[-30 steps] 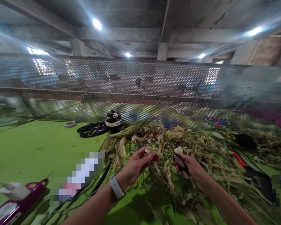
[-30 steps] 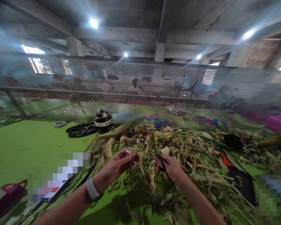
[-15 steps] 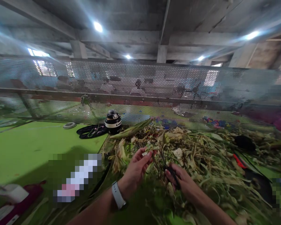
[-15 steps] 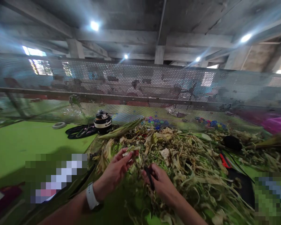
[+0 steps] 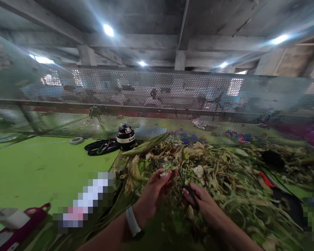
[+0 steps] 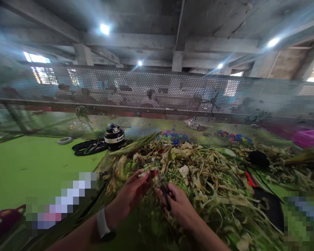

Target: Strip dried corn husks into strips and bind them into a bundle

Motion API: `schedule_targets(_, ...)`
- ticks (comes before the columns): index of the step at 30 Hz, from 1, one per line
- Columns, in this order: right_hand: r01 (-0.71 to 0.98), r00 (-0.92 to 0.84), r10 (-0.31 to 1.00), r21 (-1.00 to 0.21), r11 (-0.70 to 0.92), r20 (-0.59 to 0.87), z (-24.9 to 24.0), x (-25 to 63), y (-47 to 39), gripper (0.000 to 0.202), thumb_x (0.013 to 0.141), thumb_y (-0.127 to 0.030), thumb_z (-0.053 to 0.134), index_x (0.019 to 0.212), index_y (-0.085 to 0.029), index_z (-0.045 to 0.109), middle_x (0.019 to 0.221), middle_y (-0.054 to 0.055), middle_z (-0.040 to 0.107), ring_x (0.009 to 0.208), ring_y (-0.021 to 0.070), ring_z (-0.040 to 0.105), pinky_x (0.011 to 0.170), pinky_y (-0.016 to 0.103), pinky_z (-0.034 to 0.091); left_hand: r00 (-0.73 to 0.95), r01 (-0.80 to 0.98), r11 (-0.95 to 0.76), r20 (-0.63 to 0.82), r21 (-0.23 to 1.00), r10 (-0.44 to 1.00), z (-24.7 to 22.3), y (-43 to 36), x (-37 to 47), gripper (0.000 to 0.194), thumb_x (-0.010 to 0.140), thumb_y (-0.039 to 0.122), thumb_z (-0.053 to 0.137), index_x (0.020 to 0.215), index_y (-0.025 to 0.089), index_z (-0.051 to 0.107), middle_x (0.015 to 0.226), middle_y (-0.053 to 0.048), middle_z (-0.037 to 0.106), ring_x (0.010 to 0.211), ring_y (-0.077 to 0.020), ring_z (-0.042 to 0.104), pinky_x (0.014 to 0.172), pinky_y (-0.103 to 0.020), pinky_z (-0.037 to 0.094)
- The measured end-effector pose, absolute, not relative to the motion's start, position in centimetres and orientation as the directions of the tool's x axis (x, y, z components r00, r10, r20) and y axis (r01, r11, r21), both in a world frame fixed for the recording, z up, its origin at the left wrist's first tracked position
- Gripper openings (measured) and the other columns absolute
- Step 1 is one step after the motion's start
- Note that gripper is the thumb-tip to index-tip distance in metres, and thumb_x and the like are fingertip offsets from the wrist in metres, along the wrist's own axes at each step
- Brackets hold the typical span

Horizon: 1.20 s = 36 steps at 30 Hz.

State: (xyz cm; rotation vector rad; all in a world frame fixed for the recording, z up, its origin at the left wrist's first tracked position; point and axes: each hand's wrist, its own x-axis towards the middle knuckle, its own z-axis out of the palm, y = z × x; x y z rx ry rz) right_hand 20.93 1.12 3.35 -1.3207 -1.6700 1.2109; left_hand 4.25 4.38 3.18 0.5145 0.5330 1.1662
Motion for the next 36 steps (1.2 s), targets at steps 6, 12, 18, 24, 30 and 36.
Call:
schedule_targets(6, 0.368, -0.217, 0.976, -0.924, 0.102, 0.021, 3.1, 20.9, 1.2, 0.04, 0.08, -0.054, 0.046, 0.062, -0.019, 0.038, 0.059, -0.003, 0.041, 0.057, 0.0101, 0.037, 0.052, 0.023, 0.03, 0.252, -0.728, 0.308, -0.178, 0.612, 0.951, 3.2, 4.3, 4.5, 0.024, 0.062, 0.012, 0.075, 0.077, 0.018, 0.057, 0.084, -0.004, 0.071, 0.082, -0.0144, 0.066, 0.066, -0.02, 0.049)
schedule_targets(12, 0.341, -0.143, 0.988, -0.935, 0.098, 0.051, 2.6, 20.5, 1.3, 0.04, 0.076, -0.053, 0.05, 0.06, -0.02, 0.035, 0.056, -0.006, 0.033, 0.052, 0.0088, 0.033, 0.048, 0.021, 0.027, 0.249, -0.716, 0.321, -0.203, 0.62, 0.947, 2.9, 4.4, 4.4, 0.029, 0.061, 0.013, 0.076, 0.08, 0.017, 0.056, 0.085, -0.006, 0.072, 0.081, -0.0156, 0.067, 0.068, -0.022, 0.051)
schedule_targets(18, 0.269, -0.057, 0.998, -0.962, 0.041, 0.027, 3.0, 20.9, 2.0, 0.042, 0.068, -0.056, 0.057, 0.059, -0.02, 0.039, 0.051, -0.005, 0.044, 0.046, 0.008, 0.039, 0.045, 0.021, 0.031, 0.201, -0.719, 0.308, -0.239, 0.623, 0.95, 2.9, 4.8, 4.4, 0.031, 0.061, 0.009, 0.075, 0.08, 0.018, 0.053, 0.085, -0.007, 0.072, 0.081, -0.0164, 0.068, 0.065, -0.022, 0.051)
schedule_targets(24, 0.449, -0.003, 1.0, -0.894, -0.009, -0.011, 2.2, 23.3, 3.8, 0.033, 0.075, -0.049, 0.052, 0.064, -0.02, 0.042, 0.055, -0.002, 0.053, 0.041, 0.0079, 0.037, 0.041, 0.021, 0.028, 0.2, -0.694, 0.316, -0.248, 0.647, 0.948, 3.1, 4.9, 4.1, 0.023, 0.058, 0.012, 0.077, 0.075, 0.016, 0.061, 0.078, -0.004, 0.071, 0.072, -0.0127, 0.066, 0.06, -0.017, 0.05)
schedule_targets(30, 0.919, -0.005, 0.999, -0.393, 0.025, 0.051, 2.1, 26.1, 4.6, 0.009, 0.068, -0.024, 0.059, 0.064, -0.018, 0.053, 0.062, 0.001, 0.058, 0.059, 0.0148, 0.05, 0.052, 0.023, 0.027, 0.213, -0.596, 0.284, -0.193, 0.751, 0.958, 2.9, 4.9, 4.0, 0.02, 0.059, 0.023, 0.079, 0.072, 0.016, 0.066, 0.074, -0.002, 0.07, 0.068, -0.0096, 0.062, 0.057, -0.015, 0.046)
schedule_targets(36, 0.979, -0.029, 0.999, -0.2, 0.031, 0.014, 3.3, 26.2, 3.9, 0.008, 0.072, -0.026, 0.056, 0.072, -0.019, 0.061, 0.078, 0.004, 0.062, 0.074, 0.0187, 0.057, 0.058, 0.023, 0.029, 0.217, -0.518, 0.186, -0.082, 0.835, 0.973, 2.5, 5.0, 4.0, 0.018, 0.064, 0.028, 0.075, 0.075, 0.017, 0.066, 0.075, 0.0, 0.068, 0.062, -0.0052, 0.055, 0.052, -0.012, 0.038)
